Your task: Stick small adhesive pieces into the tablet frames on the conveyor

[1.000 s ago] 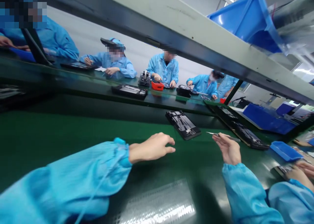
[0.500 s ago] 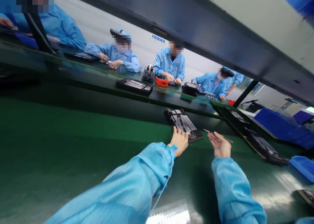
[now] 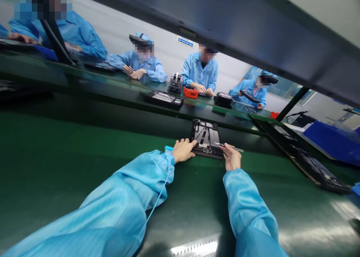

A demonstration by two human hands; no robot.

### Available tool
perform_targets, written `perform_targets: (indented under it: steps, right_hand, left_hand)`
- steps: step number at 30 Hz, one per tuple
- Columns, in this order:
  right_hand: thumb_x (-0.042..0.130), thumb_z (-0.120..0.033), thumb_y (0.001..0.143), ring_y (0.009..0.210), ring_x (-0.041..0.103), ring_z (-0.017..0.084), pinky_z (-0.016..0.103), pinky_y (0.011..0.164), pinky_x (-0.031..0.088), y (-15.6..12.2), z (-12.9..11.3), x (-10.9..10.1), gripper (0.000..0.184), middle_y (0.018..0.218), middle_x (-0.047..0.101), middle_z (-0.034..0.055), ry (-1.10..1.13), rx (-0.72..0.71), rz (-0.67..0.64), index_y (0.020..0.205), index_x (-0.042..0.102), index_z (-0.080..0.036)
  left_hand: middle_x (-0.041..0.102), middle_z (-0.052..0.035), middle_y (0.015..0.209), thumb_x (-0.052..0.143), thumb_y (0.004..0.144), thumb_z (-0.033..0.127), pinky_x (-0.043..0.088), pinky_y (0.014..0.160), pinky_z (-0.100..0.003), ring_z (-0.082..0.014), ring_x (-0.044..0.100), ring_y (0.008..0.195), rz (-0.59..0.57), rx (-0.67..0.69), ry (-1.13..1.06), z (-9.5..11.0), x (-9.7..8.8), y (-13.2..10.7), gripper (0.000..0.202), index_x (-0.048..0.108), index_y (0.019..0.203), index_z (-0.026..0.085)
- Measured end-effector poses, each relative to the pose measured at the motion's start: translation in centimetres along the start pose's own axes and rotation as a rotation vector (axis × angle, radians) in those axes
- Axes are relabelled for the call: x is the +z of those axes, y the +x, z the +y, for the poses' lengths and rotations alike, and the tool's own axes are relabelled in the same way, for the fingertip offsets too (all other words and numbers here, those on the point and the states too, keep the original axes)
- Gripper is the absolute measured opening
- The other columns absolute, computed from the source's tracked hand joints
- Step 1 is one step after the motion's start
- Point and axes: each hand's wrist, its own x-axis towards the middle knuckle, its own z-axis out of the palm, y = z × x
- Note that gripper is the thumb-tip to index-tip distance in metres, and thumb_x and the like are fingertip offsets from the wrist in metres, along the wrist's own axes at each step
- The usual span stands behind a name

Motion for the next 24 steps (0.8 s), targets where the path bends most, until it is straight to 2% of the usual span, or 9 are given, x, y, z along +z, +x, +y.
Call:
perform_targets:
  steps: [5,8,14,16,19,21,24]
  right_hand:
    - [0.054,-0.031,0.087,0.080,0.060,0.013,0.031,0.070,0.052,-0.6,1.1,1.1,0.022,0.095,0.060,0.0039,-0.019,-0.018,-0.043,0.099,0.057,-0.013]
    - [0.055,-0.030,0.087,0.080,0.060,0.014,0.031,0.070,0.052,-1.2,1.2,1.6,0.022,0.095,0.060,0.0040,-0.026,-0.007,-0.078,0.099,0.057,-0.013]
    - [0.054,-0.030,0.087,0.081,0.059,0.014,0.032,0.071,0.051,-3.4,-0.5,1.9,0.021,0.094,0.060,0.0039,-0.005,0.009,-0.168,0.097,0.057,-0.013]
    - [0.054,-0.029,0.087,0.080,0.059,0.013,0.032,0.071,0.050,-4.5,-1.7,1.2,0.019,0.091,0.061,0.0033,0.032,-0.024,-0.195,0.094,0.058,-0.012]
    - [0.058,-0.026,0.083,0.080,0.060,0.014,0.032,0.073,0.049,-7.1,-4.0,-0.5,0.013,0.084,0.062,0.0016,0.113,-0.094,-0.236,0.085,0.059,-0.013]
    - [0.066,-0.024,0.074,0.079,0.061,0.014,0.030,0.073,0.048,-9.3,-5.4,-2.0,0.010,0.080,0.063,-0.0013,0.169,-0.133,-0.257,0.076,0.062,-0.016]
    - [0.077,-0.026,0.059,0.077,0.063,0.015,0.031,0.078,0.048,-12.8,-7.0,-4.7,0.015,0.075,0.064,-0.0059,0.222,-0.151,-0.268,0.068,0.066,-0.022]
  left_hand:
    - [0.056,-0.0073,0.108,0.054,0.089,0.031,0.048,0.083,-0.041,-0.0201,0.057,0.096,0.003,0.034,-0.100,-0.6,0.6,-0.9,0.026,0.054,0.109,0.013]
    - [0.056,-0.0075,0.109,0.054,0.089,0.031,0.047,0.084,-0.042,-0.0205,0.056,0.097,0.043,0.003,-0.112,-0.7,0.8,-1.4,0.027,0.053,0.110,0.013]
    - [0.054,-0.0084,0.111,0.053,0.090,0.031,0.051,0.077,-0.038,-0.0195,0.058,0.092,0.150,-0.120,-0.127,-0.2,0.4,-2.6,0.033,0.048,0.118,0.015]
    - [0.053,-0.0084,0.111,0.053,0.090,0.029,0.051,0.076,-0.036,-0.0186,0.058,0.090,0.191,-0.104,-0.127,-0.1,-0.5,-3.7,0.034,0.046,0.120,0.015]
    - [0.054,-0.0099,0.107,0.045,0.091,0.018,0.051,0.073,-0.034,-0.0182,0.060,0.083,0.242,0.015,-0.089,0.1,-2.5,-6.4,0.028,0.045,0.119,0.014]
    - [0.054,-0.0125,0.106,0.040,0.088,0.007,0.050,0.075,-0.035,-0.0207,0.060,0.085,0.268,0.136,-0.037,0.2,-4.1,-9.0,0.031,0.046,0.118,0.013]
    - [0.057,-0.0138,0.103,0.038,0.082,0.000,0.046,0.083,-0.037,-0.0248,0.059,0.093,0.304,0.301,0.043,0.6,-6.5,-13.4,0.037,0.046,0.116,0.012]
